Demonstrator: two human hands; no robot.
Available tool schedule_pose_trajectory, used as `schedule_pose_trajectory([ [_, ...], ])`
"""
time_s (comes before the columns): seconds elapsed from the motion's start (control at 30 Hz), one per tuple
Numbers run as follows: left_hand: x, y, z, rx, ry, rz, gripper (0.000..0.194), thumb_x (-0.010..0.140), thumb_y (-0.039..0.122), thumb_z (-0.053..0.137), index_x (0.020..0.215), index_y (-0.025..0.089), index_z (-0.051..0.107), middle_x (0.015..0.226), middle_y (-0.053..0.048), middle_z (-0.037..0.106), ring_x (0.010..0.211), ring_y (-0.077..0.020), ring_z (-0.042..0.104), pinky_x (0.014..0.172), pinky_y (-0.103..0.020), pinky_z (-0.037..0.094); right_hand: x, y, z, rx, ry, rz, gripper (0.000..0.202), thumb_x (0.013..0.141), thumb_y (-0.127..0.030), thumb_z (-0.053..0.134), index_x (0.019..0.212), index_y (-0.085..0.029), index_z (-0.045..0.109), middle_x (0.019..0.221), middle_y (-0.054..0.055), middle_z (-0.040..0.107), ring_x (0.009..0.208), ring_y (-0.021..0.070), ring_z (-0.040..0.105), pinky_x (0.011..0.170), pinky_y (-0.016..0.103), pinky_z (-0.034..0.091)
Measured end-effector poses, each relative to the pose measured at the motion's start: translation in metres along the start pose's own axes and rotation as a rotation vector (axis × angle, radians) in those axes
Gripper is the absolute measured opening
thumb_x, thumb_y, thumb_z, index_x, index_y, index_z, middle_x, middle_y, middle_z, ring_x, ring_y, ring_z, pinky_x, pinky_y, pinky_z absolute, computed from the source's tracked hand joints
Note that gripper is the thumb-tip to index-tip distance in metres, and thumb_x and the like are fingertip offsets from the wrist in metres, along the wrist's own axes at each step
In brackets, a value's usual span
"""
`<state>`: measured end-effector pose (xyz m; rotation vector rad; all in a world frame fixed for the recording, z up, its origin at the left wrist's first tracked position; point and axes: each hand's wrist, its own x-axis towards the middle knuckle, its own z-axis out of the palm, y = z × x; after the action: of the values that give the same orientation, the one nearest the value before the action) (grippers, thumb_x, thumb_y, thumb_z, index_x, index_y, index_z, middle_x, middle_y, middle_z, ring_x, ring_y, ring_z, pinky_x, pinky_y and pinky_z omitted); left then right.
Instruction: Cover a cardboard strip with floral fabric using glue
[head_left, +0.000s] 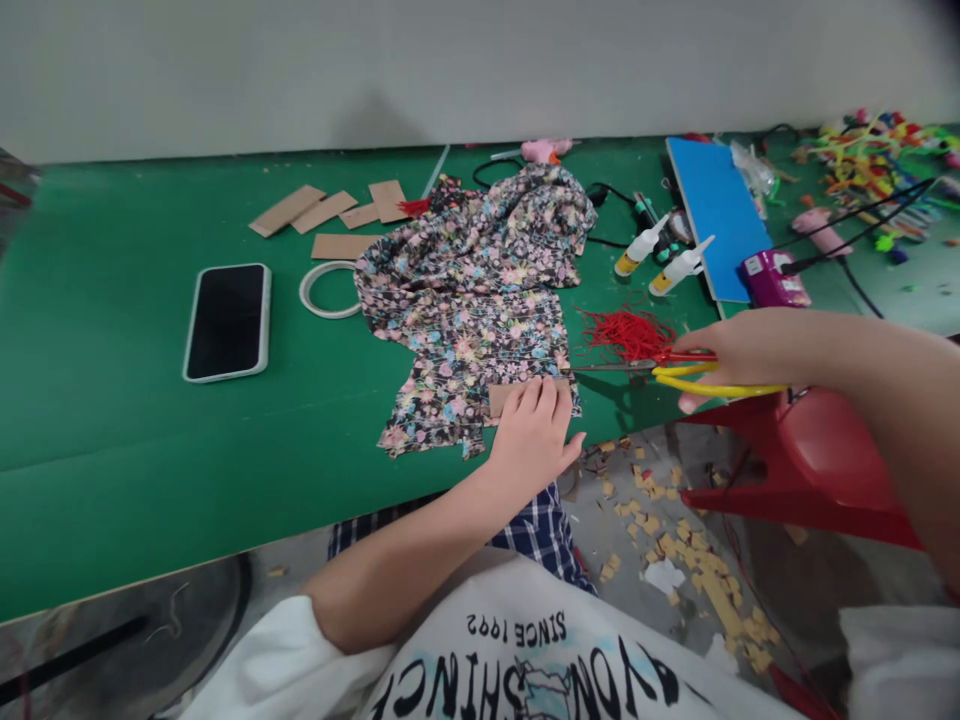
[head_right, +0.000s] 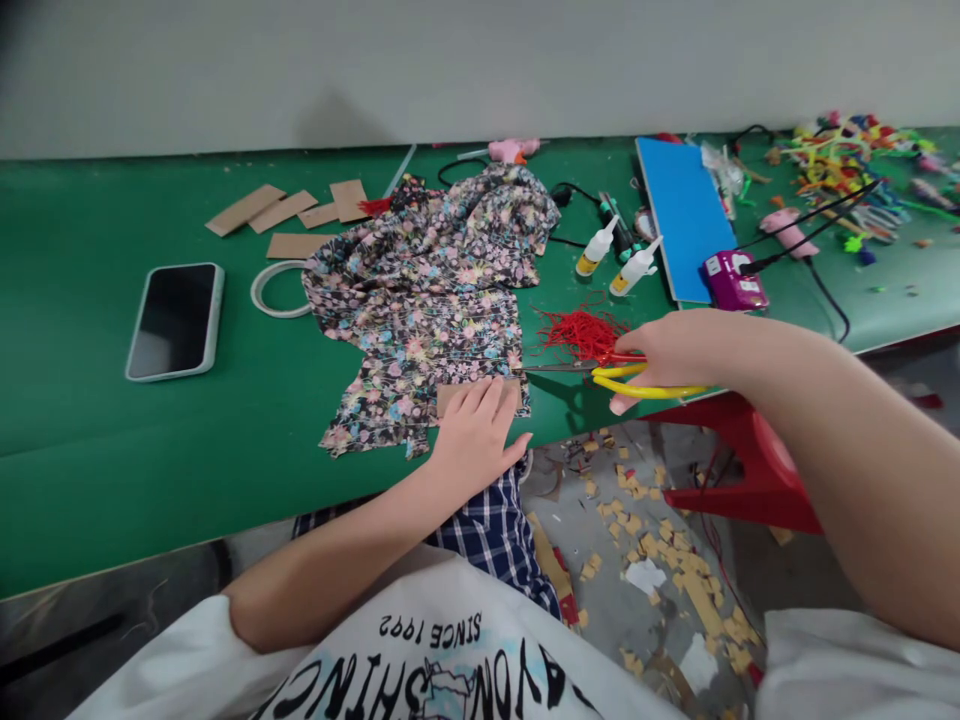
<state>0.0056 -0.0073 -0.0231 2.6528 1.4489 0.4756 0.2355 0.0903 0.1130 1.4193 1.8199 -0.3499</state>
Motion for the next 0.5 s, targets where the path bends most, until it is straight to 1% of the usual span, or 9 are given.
schedule_pose_trajectory([
  [0.17,-0.001,0.0,0.001,0.0,0.009,0.002,0.049,0.086,0.046,0.042,0.119,0.01,0.046,0.126,-0.017,0.048,0.119,-0.0286,0.042,0.098,-0.041,0.034,0.005,0.004,0.009,0.05,-0.035,0.012,0.086,0.05,-0.083,0.047,0.118,-0.03,0.051,0.097,0.01,0.066,0.08,0.031,0.061,0.061,0.035,0.042],
  [0.3,0.0,0.0,0.002,0.001,0.013,0.003,0.05,0.085,0.045,0.043,0.12,0.01,0.046,0.126,-0.017,0.048,0.119,-0.0287,0.042,0.098,-0.041,0.034,0.008,0.007,0.017,0.066,-0.045,0.007,0.091,0.05,-0.082,0.05,0.123,-0.028,0.047,0.107,0.012,0.063,0.089,0.0326,0.06,0.067,0.037,0.043],
  [0.4,0.0,0.0,0.002,-0.001,0.011,0.002,0.049,0.086,0.045,0.042,0.12,0.01,0.046,0.126,-0.017,0.049,0.119,-0.0287,0.042,0.098,-0.041,0.034,0.009,0.01,0.021,0.084,-0.038,-0.014,0.092,0.051,-0.082,0.049,0.126,-0.028,0.044,0.108,0.013,0.063,0.089,0.0331,0.061,0.067,0.037,0.044],
  [0.5,-0.001,0.0,0.002,-0.003,0.012,0.002,0.049,0.086,0.045,0.042,0.119,0.01,0.047,0.126,-0.017,0.048,0.119,-0.0286,0.042,0.098,-0.041,0.034,0.011,0.013,0.024,0.101,-0.036,-0.026,0.09,0.053,-0.081,0.048,0.126,-0.028,0.044,0.107,0.012,0.063,0.087,0.0315,0.062,0.068,0.036,0.044],
])
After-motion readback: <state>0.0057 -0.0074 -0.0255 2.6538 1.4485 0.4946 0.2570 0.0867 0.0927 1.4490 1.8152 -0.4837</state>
